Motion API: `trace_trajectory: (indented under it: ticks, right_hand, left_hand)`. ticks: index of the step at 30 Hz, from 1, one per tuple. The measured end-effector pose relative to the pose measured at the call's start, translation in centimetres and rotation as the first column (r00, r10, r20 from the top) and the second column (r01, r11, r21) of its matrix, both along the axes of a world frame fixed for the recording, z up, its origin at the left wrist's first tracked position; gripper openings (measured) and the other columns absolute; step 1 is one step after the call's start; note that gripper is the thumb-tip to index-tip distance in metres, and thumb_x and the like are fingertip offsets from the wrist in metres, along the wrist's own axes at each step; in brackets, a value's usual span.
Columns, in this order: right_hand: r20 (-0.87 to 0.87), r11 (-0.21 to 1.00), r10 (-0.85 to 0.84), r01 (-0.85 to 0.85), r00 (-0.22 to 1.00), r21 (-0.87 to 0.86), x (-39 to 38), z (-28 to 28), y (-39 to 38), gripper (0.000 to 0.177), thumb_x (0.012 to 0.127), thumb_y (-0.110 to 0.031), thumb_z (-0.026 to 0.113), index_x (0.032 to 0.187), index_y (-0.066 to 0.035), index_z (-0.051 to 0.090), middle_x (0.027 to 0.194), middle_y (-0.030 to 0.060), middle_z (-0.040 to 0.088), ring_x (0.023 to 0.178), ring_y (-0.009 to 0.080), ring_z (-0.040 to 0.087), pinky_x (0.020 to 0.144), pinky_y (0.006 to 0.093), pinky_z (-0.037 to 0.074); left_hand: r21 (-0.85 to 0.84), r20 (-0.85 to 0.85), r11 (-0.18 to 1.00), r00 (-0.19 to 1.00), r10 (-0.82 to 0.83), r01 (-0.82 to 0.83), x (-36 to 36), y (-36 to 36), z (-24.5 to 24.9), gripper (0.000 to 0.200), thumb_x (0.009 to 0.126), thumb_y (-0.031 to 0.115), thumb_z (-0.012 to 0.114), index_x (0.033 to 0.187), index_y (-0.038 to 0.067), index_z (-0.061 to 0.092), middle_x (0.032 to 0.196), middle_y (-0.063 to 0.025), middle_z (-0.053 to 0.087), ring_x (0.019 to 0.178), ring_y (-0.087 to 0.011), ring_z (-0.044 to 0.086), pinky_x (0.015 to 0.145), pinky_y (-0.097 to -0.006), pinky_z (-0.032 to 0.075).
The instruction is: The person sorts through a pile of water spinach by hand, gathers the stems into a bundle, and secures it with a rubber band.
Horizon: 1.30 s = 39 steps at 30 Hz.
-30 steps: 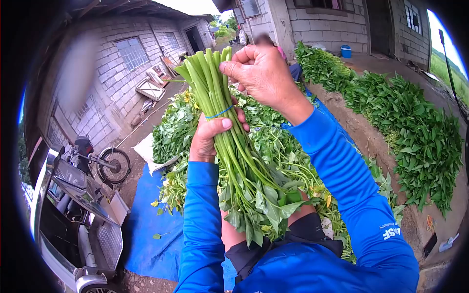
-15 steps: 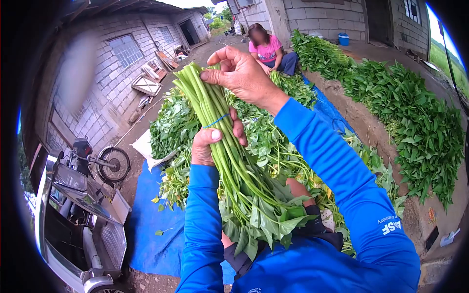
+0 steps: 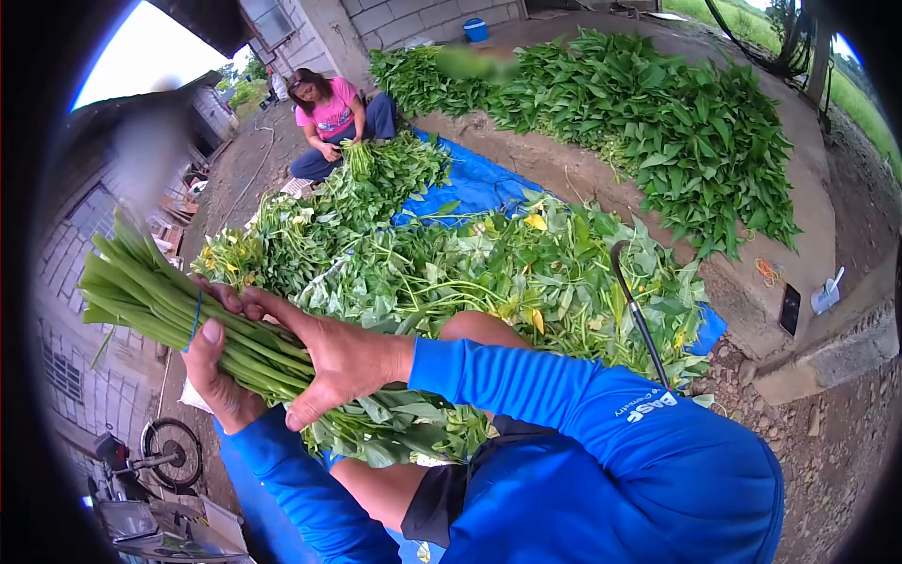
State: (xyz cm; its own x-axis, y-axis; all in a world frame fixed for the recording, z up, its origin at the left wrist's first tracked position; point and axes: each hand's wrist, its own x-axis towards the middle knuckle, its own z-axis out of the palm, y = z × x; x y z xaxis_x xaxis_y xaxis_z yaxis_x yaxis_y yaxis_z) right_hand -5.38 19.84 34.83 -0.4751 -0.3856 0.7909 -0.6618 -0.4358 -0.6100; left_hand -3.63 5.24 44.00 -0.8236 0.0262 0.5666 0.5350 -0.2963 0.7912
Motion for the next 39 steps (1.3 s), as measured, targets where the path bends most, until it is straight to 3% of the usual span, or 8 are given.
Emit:
trace_trajectory:
  ticks: [5,7,9,13,16,19,22,39]
  right_hand:
    - [0.293,0.981,-0.141,0.093,0.946,0.173,2.2,1.5,2.8,0.114,0.078,-0.008,0.081,0.17,-0.004,0.014,0.14,0.0249,0.062,0.126,0.0299,0.067,0.108,0.0408,0.052]
    - [0.199,0.96,-0.278,0.265,0.94,0.091,0.3,0.0,2.7,0.108,0.078,-0.006,0.08,0.168,-0.003,0.021,0.141,0.0262,0.061,0.126,0.032,0.067,0.108,0.0416,0.052]
    - [0.046,0.863,-0.491,0.479,0.87,0.157,-2.0,0.1,3.7,0.105,0.076,-0.006,0.08,0.166,-0.003,0.026,0.145,0.0264,0.06,0.128,0.0378,0.066,0.11,0.0448,0.052]
    - [-0.371,0.558,-0.734,0.817,0.569,0.149,-8.0,-0.4,6.8,0.109,0.074,-0.013,0.09,0.166,-0.006,0.032,0.126,0.018,0.065,0.114,0.039,0.066,0.097,0.0514,0.051]
    - [-0.509,0.449,-0.746,0.889,0.429,0.089,-10.8,-0.2,8.2,0.109,0.073,-0.013,0.092,0.166,-0.011,0.034,0.12,0.0118,0.064,0.113,0.0328,0.064,0.095,0.0477,0.047]
    - [-0.564,0.428,-0.722,0.899,0.401,0.092,-12.4,-0.3,8.5,0.111,0.072,-0.013,0.093,0.166,-0.012,0.035,0.121,0.0111,0.064,0.113,0.0329,0.063,0.095,0.048,0.047]
    - [-0.562,0.427,-0.719,0.898,0.409,0.108,-13.2,-0.8,8.3,0.114,0.069,-0.012,0.094,0.166,-0.012,0.035,0.123,0.0106,0.063,0.113,0.0324,0.063,0.095,0.0476,0.047]
    - [-0.453,0.477,-0.704,0.837,0.547,0.268,-15.3,-4.4,6.7,0.115,0.069,-0.011,0.093,0.167,-0.012,0.033,0.12,0.013,0.064,0.112,0.0336,0.064,0.093,0.0476,0.047]
  left_hand:
    - [0.05,0.005,0.982,0.984,-0.18,0.179,-0.8,1.9,-0.3,0.078,0.075,0.031,0.083,0.139,0.0,0.052,0.101,-0.0146,0.062,0.086,-0.0285,0.068,0.084,-0.0423,0.062]
    - [-0.166,0.033,0.968,0.982,-0.183,0.186,-2.3,1.9,0.5,0.094,0.085,0.046,0.085,0.154,0.0,0.042,0.134,-0.0213,0.062,0.127,-0.0338,0.063,0.102,-0.0465,0.058]
    - [-0.177,-0.146,0.983,0.989,0.018,-0.044,-5.1,-0.1,-0.5,0.109,0.088,0.063,0.082,0.162,-0.001,0.033,0.154,-0.0246,0.052,0.139,-0.0375,0.057,0.108,-0.0473,0.055]
    - [-0.145,-0.363,0.745,0.736,0.572,-0.651,-2.0,-2.0,4.0,0.084,0.103,0.048,0.071,0.167,0.008,0.034,0.16,-0.0222,0.047,0.14,-0.0373,0.056,0.11,-0.0479,0.053]
    - [-0.325,-0.618,0.547,0.611,0.495,-0.771,-1.8,-3.2,7.4,0.07,0.105,0.027,0.071,0.166,0.015,0.039,0.162,-0.0176,0.049,0.14,-0.0335,0.057,0.11,-0.0466,0.052]
    - [-0.468,-0.857,0.122,0.483,0.177,-0.875,-3.0,-4.1,10.4,0.06,0.098,0.013,0.072,0.156,0.019,0.057,0.164,-0.0176,0.048,0.143,-0.0391,0.057,0.113,-0.0499,0.051]
    - [-0.542,-0.841,-0.085,0.539,0.056,-0.836,-4.4,-4.8,11.5,0.054,0.097,0.013,0.071,0.149,0.021,0.065,0.169,-0.0129,0.043,0.143,-0.0382,0.056,0.113,-0.0522,0.052]
    - [-0.73,-0.683,-0.103,0.719,0.126,-0.676,-5.9,-6.5,10.5,0.016,0.095,0.011,0.076,0.108,0.001,0.074,0.136,-0.0145,0.066,0.121,-0.0358,0.068,0.1,-0.045,0.055]
